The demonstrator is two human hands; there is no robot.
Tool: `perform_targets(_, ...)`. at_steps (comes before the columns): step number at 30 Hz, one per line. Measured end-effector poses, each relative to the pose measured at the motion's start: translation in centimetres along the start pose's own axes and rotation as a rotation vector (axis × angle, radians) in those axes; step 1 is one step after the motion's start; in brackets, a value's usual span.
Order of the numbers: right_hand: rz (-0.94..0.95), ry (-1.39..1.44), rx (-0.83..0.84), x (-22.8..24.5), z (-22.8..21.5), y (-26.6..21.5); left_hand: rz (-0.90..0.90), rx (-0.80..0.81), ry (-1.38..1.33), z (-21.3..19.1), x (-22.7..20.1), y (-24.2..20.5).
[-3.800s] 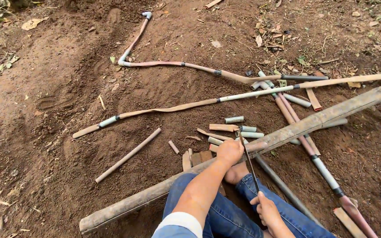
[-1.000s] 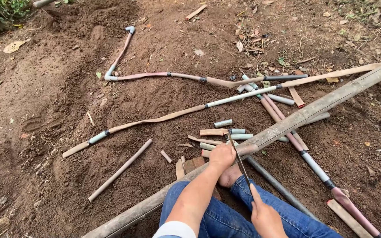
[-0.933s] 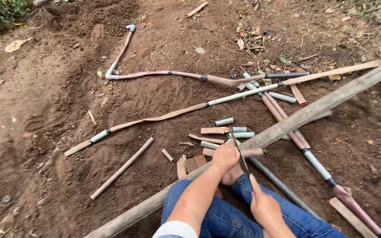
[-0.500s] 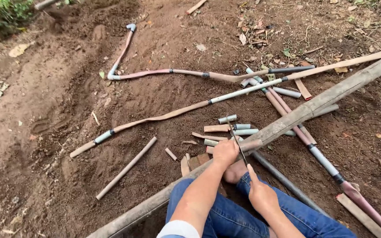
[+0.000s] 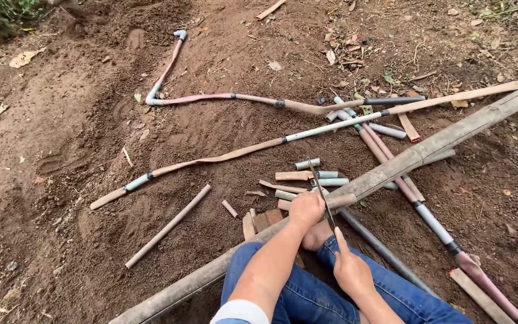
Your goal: A person sits on the ground and uses a hand-held saw blade to cut through a bamboo pole.
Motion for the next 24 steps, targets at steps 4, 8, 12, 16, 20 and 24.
perform_targets(4, 0.001, -0.015, 0.018, -0.4, 0.4, 0.2, 0.007, 0.005, 0.006, -0.2, -0.2, 0.1)
perform_targets(8, -0.003, -0.012, 0.027, 0.0, -0.1, -0.1, -0.007, 0.008, 0.018, 0.2, 0.0, 0.0)
perform_targets(12, 0.001, -0.027, 0.050, 0.3, -0.3, -0.2, -0.005, 0.027, 0.009, -0.3, -0.2, 0.0)
perform_targets(16, 0.004, -0.016, 0.047, 0.5, -0.6, -0.4, -0.016, 0.087, 0.009, -0.1, -0.1, 0.2)
perform_targets(20, 0.042, -0.016, 0.113, 0.6, -0.6, -0.5, -0.008, 0.037, 0.006, 0.0, 0.1, 0.2)
perform_targets(24, 0.053, -0.026, 0.145, 1.0, -1.1, -0.6, -0.003, 0.062, 0.017, 0.2, 0.2, 0.3)
Point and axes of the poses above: each hand's wrist, its own y-axis towards the middle knuckle, its own z-axis out of the palm, x = y × z, the point moved 5 cm from there along y, towards the middle knuckle, and after that the axes turned 10 degrees about z, right-handed, at the moved point
